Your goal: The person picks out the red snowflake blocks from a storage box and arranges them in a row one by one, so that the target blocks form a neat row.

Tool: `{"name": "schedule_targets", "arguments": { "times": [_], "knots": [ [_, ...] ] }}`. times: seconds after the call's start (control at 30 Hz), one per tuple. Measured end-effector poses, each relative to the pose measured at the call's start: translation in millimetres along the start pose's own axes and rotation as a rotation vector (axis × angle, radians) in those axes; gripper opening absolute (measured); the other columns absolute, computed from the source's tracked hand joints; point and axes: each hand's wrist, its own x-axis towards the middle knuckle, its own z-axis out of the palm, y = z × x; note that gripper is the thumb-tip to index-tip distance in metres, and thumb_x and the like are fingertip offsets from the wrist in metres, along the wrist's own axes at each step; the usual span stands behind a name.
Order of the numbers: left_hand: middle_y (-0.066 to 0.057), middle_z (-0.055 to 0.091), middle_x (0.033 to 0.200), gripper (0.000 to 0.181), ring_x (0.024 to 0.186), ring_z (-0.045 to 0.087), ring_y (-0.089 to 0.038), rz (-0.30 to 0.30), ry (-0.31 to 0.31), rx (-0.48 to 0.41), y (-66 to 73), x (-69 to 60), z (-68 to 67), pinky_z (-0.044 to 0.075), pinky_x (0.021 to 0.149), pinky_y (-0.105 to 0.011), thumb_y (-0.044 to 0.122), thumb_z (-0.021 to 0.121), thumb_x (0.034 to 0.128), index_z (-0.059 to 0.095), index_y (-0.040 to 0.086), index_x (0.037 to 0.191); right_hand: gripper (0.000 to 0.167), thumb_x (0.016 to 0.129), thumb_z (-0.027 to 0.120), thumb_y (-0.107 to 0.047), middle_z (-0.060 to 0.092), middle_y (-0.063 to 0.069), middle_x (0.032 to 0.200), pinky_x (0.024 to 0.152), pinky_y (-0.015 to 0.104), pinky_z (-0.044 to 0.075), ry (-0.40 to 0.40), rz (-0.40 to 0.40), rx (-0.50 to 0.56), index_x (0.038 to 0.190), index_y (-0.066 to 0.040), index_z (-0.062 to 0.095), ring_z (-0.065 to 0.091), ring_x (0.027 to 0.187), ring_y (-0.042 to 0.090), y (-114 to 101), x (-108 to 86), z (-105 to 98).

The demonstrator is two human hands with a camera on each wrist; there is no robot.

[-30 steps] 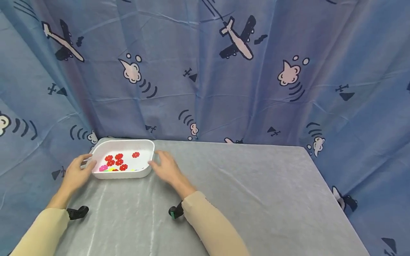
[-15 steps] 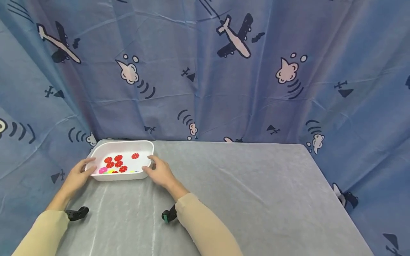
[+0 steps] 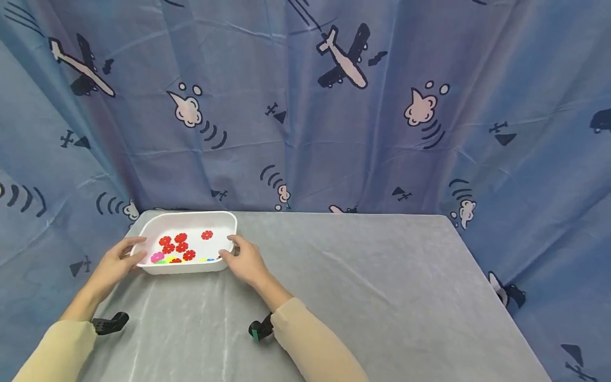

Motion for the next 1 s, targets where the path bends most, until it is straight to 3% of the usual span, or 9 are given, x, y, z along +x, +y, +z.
{"name": "schedule_targets", "arguments": {
  "times": [0.1, 0.33, 0.47, 0.63, 1.0],
  "knots": [
    [-0.036, 0.029, 0.155, 0.053, 0.124, 0.050, -0.041, 0.010, -0.021, 0.000, 5.1, -2.5, 3.4, 0.051, 0.075, -0.017, 0.019, 0.055, 0.1057, 0.038, -0.006, 0.149, 0.047, 0.098, 0.068, -0.026, 0.062, 0.017, 0.137, 0.096, 0.044, 0.052, 0.009, -0.006, 0.001, 0.139, -0.006, 0.059, 0.064, 0.119, 0.031, 0, -6.2, -8],
    [-0.034, 0.041, 0.147, 0.051, 0.103, 0.061, -0.018, 0.037, -0.035, -0.042, 15.6, -7.8, 18.6, 0.055, 0.075, -0.024, 0.015, 0.059, 0.1034, 0.042, -0.005, 0.148, 0.046, 0.098, 0.067, -0.025, 0.062, 0.019, 0.135, 0.094, 0.046, 0.053, 0.024, -0.004, -0.002, 0.139, -0.005, 0.059, 0.064, 0.117, 0.031, 5, -21.2, -30],
    [-0.034, 0.041, 0.147, 0.050, 0.109, 0.062, -0.029, 0.050, -0.046, -0.054, 24.7, -10.0, 29.3, 0.055, 0.075, -0.024, 0.012, 0.059, 0.1029, 0.043, -0.005, 0.148, 0.048, 0.098, 0.068, -0.025, 0.063, 0.020, 0.134, 0.094, 0.046, 0.053, 0.029, 0.004, -0.002, 0.140, -0.005, 0.058, 0.064, 0.117, 0.032, 8, -28.1, -46],
    [-0.034, 0.039, 0.150, 0.050, 0.121, 0.057, -0.047, 0.076, -0.052, 0.003, 37.8, -13.5, 45.2, 0.050, 0.077, -0.020, 0.013, 0.061, 0.1019, 0.046, -0.004, 0.147, 0.046, 0.098, 0.068, -0.025, 0.062, 0.019, 0.136, 0.092, 0.046, 0.054, 0.059, 0.030, 0.001, 0.139, -0.008, 0.060, 0.063, 0.118, 0.033, 12, -39.2, -68],
    [-0.028, 0.043, 0.150, 0.051, 0.122, 0.059, -0.041, 0.015, -0.069, -0.009, 61.1, -22.4, 85.5, 0.053, 0.083, -0.031, 0.018, 0.062, 0.1013, 0.048, 0.005, 0.149, 0.045, 0.096, 0.072, -0.019, 0.062, 0.022, 0.134, 0.090, 0.046, 0.056, 0.095, 0.040, 0.002, 0.136, -0.002, 0.062, 0.064, 0.114, 0.037, 27, -64.0, -111]
  ]
}}
